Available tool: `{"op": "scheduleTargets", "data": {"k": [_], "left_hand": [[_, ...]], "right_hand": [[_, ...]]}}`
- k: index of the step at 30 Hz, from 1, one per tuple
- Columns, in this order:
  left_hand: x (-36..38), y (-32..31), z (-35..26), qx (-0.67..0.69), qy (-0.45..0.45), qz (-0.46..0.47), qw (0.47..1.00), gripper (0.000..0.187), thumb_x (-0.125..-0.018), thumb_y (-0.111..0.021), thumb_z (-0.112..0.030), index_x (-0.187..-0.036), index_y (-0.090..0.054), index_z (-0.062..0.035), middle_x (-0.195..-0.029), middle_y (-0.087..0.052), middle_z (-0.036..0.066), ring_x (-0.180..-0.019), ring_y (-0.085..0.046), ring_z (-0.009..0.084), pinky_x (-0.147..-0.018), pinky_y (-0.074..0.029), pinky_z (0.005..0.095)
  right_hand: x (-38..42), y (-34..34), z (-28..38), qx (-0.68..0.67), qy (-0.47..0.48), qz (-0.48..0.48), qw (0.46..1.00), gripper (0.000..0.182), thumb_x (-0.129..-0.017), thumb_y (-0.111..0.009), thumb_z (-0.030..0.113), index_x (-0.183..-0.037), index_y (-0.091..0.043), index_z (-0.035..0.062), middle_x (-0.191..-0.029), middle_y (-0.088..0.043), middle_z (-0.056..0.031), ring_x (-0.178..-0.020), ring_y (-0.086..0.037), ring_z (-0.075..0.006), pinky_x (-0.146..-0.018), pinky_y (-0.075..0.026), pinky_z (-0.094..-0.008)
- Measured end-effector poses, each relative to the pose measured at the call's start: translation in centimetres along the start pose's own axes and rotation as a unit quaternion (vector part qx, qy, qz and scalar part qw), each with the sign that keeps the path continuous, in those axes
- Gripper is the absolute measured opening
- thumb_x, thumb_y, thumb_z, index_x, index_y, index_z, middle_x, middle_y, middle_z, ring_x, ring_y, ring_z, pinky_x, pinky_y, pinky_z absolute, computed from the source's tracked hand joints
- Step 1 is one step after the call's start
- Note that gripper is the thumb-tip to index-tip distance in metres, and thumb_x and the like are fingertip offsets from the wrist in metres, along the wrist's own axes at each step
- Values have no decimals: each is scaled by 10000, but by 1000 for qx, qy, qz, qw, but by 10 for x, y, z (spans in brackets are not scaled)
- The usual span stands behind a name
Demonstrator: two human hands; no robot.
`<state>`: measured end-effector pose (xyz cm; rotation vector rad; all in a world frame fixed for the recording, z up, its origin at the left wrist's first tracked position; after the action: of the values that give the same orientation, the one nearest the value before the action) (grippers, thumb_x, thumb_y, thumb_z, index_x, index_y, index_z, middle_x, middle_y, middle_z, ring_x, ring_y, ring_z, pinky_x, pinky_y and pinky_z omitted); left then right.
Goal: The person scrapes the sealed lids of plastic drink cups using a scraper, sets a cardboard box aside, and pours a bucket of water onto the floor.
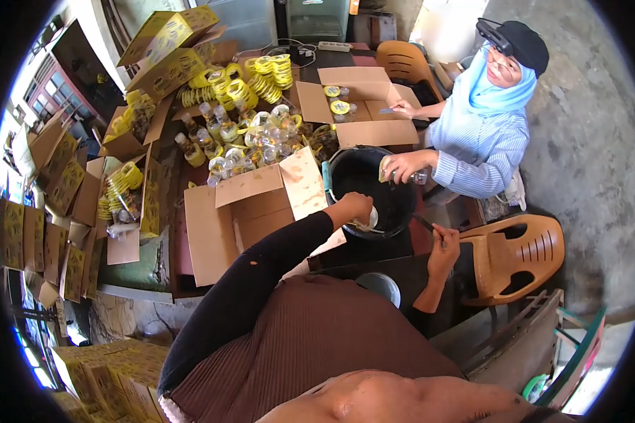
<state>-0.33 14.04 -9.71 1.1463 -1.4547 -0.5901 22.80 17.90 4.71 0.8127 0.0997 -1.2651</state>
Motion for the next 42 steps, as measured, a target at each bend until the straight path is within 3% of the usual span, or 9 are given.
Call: {"op": "scheduleTargets", "data": {"k": [4, 9, 19, 21, 25, 28, 32, 34, 42], "left_hand": [[4, 0, -2, -5, 2, 18, 1000, 666, -616, -750, -359, -1164, -556, -33, -1021, -666, 193, -959, -651, 351, -816, -525, 436], [14, 23, -6, -1, -17, -135, 991, 553, -590, -750, -285, -1087, -638, -71, -977, -688, 159, -913, -672, 324, -769, -545, 407], [21, 22, -5, -32, 15, -58, 998, 357, -642, -726, -228, -972, -727, -93, -994, -700, 129, -916, -686, 271, -737, -549, 388], [28, 46, -6, -17, -2, -196, 980, 351, -626, -740, -243, -935, -706, -79, -923, -695, 144, -853, -686, 310, -708, -557, 402], [24, 36, -1, -61, -1, -96, 993, 305, -635, -732, -214, -905, -704, -74, -915, -679, 145, -829, -681, 315, -692, -557, 394], [39, 63, 2, -29, -3, -266, 964, 235, -626, -723, -191, -822, -707, -62, -889, -664, 151, -789, -680, 320, -657, -557, 402], [38, 52, 3, -27, -6, -183, 983, 200, -633, -714, -175, -792, -697, -55, -869, -648, 150, -782, -672, 324, -656, -554, 413], [49, 69, 6, -16, -4, -278, 960, 181, -636, -706, -161, -776, -689, -47, -867, -631, 145, -800, -666, 325, -666, -551, 415], [112, 112, 22, 134, -40, -329, 934, 365, -719, -740, -256, -1022, -671, -64, -968, -623, 121, -899, -647, 265, -742, -542, 377]], "right_hand": [[3, -3, -1, 5, 6, 6, 1000, 120, -863, -630, 37, -959, -698, 56, -850, -518, -60, -785, -537, -186, -672, -431, -303], [4, -5, -2, 2, 9, 9, 1000, 126, -862, -628, 31, -962, -699, 60, -853, -521, -60, -789, -541, -186, -672, -436, -305], [4, -12, -3, -2, -4, 24, 1000, 130, -869, -616, 17, -967, -697, 41, -860, -522, -57, -767, -541, -172, -659, -443, -292], [3, -12, -3, 6, 9, 26, 1000, 135, -870, -613, 14, -971, -697, 41, -864, -523, -55, -766, -541, -168, -655, -443, -289], [6, -10, -1, 1, 2, 20, 1000, 129, -873, -623, 31, -977, -698, 42, -883, -521, -60, -781, -544, -174, -665, -448, -293], [4, -11, -5, 13, -2, 24, 1000, 124, -875, -629, 49, -978, -698, 48, -890, -520, -64, -790, -545, -184, -673, -450, -298], [5, -14, 0, 20, 2, 26, 999, 121, -874, -634, 67, -974, -701, 59, -886, -521, -61, -799, -543, -192, -674, -448, -308], [3, -15, -3, 19, 10, 25, 999, 122, -871, -636, 69, -974, -701, 58, -884, -520, -61, -799, -541, -194, -677, -446, -311], [8, -16, -1, 4, -3, 27, 1000, 129, -869, -635, 71, -980, -697, 47, -879, -511, -69, -801, -539, -201, -684, -446, -315]]}}
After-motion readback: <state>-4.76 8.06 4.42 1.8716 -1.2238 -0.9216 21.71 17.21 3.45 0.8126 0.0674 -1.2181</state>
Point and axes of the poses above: each hand's wrist, its own x-axis away from the middle knuckle, its own y-axis out of the back of the hand, z = x × y, the point moved 10 cm from there along -x, towards the middle knuckle
